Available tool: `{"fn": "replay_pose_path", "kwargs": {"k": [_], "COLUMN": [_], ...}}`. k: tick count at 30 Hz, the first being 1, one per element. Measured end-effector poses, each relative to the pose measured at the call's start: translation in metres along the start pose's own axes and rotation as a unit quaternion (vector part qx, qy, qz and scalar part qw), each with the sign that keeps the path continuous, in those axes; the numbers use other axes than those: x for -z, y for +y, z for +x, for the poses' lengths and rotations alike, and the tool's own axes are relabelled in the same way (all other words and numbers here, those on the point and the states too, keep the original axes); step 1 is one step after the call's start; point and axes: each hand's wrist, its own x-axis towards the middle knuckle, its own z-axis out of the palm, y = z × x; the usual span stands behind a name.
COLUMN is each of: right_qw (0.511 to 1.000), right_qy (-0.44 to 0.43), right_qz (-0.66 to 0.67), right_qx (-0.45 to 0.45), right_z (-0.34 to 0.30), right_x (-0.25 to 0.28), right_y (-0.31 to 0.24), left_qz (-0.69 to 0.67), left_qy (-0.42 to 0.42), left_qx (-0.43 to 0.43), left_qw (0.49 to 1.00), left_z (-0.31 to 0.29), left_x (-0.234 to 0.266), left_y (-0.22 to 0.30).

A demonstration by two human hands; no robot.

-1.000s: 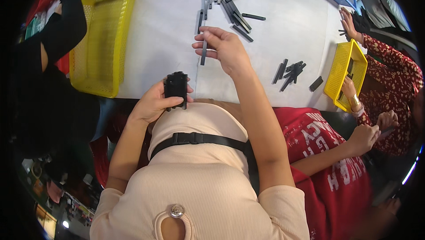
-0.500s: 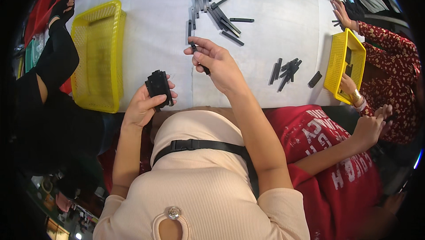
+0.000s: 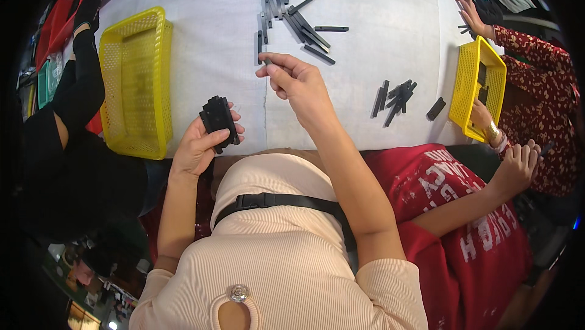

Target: The person selects small black plastic parts from a pile and inserts them into a larger black rectangular housing.

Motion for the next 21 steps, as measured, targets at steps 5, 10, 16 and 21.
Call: {"fn": "replay_pose_path", "kwargs": {"k": [5,10,16,21], "right_qw": [0.998,0.997,1.000,1.000], "right_qy": [-0.022,-0.038,0.002,0.015], "right_qz": [0.048,0.064,-0.027,-0.022], "right_qx": [0.033,0.002,-0.002,0.004], "right_z": [-0.001,-0.004,-0.004,-0.006], "right_x": [-0.002,0.000,-0.005,-0.004], "right_y": [0.001,-0.007,-0.009,-0.009], "left_qz": [-0.006,-0.012,-0.032,-0.063], "left_qy": [0.003,0.014,0.015,-0.012], "left_qx": [-0.010,-0.015,-0.050,-0.070], "left_qw": [1.000,1.000,0.998,0.995], "left_z": [0.003,0.005,0.009,0.015], "left_x": [0.000,-0.003,-0.001,-0.002], "left_y": [0.000,0.001,-0.008,-0.008]}}
